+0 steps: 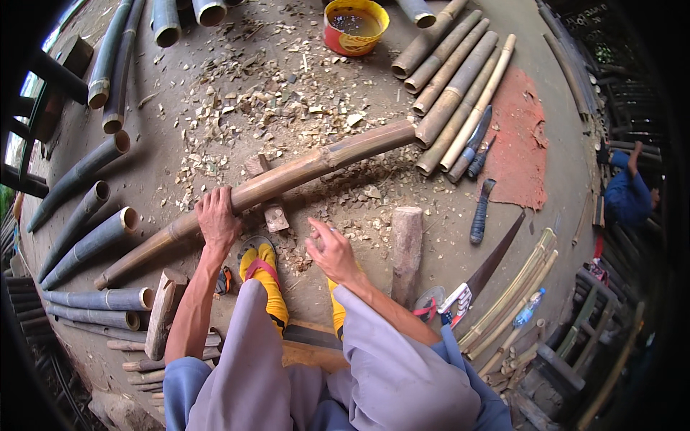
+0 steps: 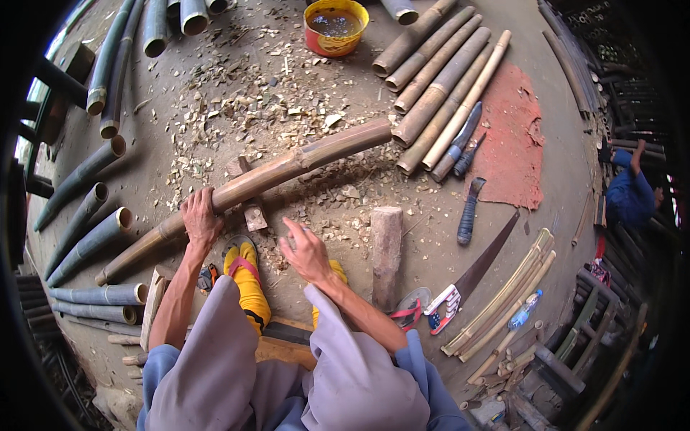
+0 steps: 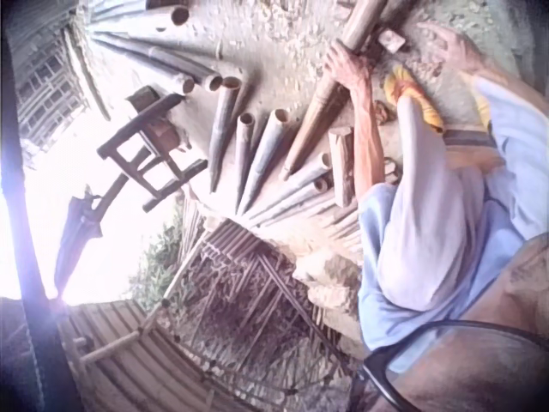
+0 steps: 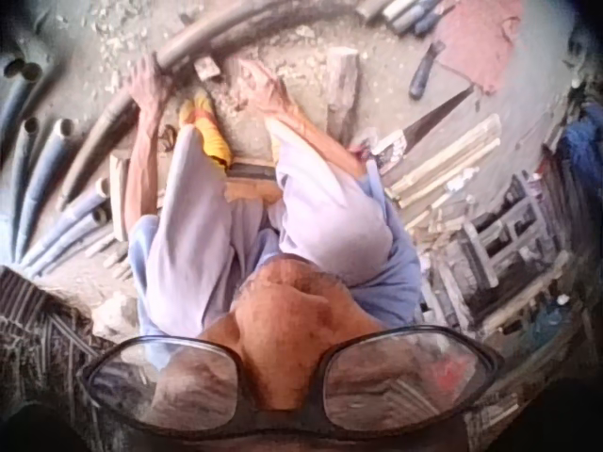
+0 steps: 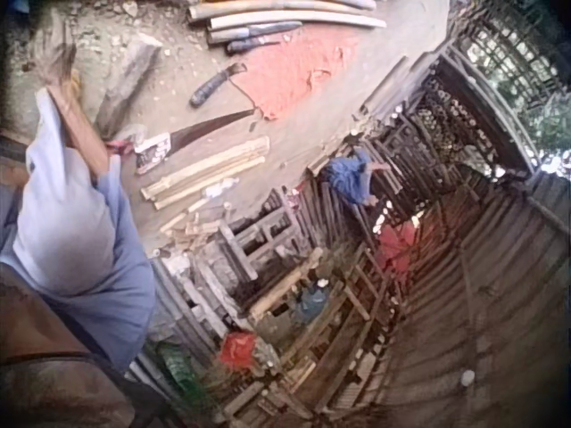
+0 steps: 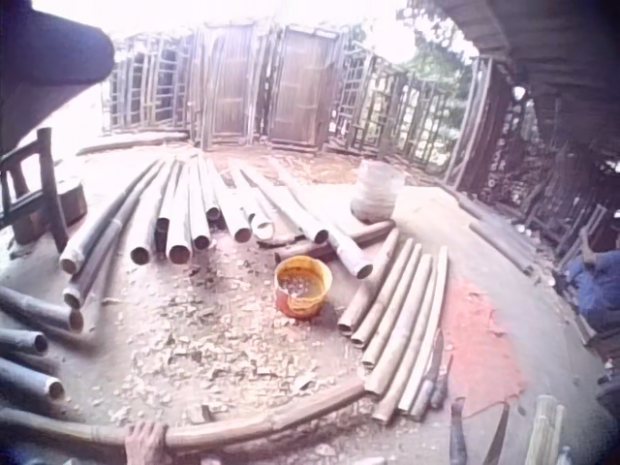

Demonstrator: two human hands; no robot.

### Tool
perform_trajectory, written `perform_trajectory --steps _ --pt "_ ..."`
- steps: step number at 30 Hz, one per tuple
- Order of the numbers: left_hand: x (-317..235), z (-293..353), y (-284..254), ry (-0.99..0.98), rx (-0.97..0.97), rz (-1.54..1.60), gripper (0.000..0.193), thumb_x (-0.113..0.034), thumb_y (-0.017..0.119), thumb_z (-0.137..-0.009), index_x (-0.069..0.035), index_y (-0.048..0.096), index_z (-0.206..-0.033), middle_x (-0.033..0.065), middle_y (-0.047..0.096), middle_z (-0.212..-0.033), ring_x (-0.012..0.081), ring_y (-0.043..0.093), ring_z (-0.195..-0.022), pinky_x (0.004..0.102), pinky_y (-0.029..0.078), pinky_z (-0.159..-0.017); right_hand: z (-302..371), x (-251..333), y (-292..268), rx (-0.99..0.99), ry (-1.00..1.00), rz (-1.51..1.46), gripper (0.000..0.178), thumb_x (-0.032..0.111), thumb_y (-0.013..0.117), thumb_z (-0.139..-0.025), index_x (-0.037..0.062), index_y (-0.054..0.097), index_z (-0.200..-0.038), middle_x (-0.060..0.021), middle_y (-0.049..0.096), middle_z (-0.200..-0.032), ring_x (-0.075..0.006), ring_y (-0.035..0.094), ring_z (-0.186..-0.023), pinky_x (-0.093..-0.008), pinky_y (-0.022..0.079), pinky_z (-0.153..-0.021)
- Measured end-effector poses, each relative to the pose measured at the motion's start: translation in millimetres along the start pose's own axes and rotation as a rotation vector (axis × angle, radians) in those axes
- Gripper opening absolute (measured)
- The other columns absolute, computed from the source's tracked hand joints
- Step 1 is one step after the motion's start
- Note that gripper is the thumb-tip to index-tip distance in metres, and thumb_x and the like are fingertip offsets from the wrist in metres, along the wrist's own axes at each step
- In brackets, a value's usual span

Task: The person measures and cuts bamboo poles using a tape measure, a hand saw, and a large blade.

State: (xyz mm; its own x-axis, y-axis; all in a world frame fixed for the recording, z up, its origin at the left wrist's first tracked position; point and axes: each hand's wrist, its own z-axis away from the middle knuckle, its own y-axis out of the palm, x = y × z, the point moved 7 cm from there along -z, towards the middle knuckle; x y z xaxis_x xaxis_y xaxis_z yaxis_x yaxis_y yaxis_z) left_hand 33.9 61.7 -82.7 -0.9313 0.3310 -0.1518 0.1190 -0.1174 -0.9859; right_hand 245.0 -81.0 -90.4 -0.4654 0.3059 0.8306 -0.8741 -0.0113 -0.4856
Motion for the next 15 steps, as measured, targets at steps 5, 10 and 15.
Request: perform_trajectory --steps 5,10,15 --pt "-16 50 -44 0.191 -0.225 0.193 0.075 -0.012 0.069 -0.065 -0.010 0.039 -0.134 0.0171 0.041 -0.127 0.0359 0.037 -0.123 0.0477 0.026 -0.104 95 -62 -133 -0.495 0.139 0.149 0.032 0.006 0.060 -0.081 0.0031 0.060 -0.113 -0.0092 0.061 -0.081 -0.0236 0.060 -0.070 -0.0362 0.049 -0.063" --pt "-17 145 -38 -0.001 0.085 0.022 0.060 -0.020 0.071 -0.069 -0.006 0.051 -0.124 0.0165 0.053 -0.118 0.0329 0.048 -0.113 0.0446 0.037 -0.096 225 -148 -233 -0.779 0.472 0.419 0.038 0.007 0.059 -0.079 0.0007 0.055 -0.116 -0.0181 0.059 -0.099 -0.0338 0.057 -0.092 -0.0425 0.046 -0.081" --pt "83 156 16 -0.302 0.805 0.244 0.056 -0.024 0.072 -0.070 -0.004 0.055 -0.120 0.0167 0.057 -0.111 0.0312 0.054 -0.106 0.0422 0.042 -0.091 321 -204 -198 -0.453 0.530 0.408 0.040 0.007 0.064 -0.072 -0.0027 0.055 -0.109 -0.0204 0.055 -0.099 -0.0358 0.054 -0.093 -0.0439 0.043 -0.084"
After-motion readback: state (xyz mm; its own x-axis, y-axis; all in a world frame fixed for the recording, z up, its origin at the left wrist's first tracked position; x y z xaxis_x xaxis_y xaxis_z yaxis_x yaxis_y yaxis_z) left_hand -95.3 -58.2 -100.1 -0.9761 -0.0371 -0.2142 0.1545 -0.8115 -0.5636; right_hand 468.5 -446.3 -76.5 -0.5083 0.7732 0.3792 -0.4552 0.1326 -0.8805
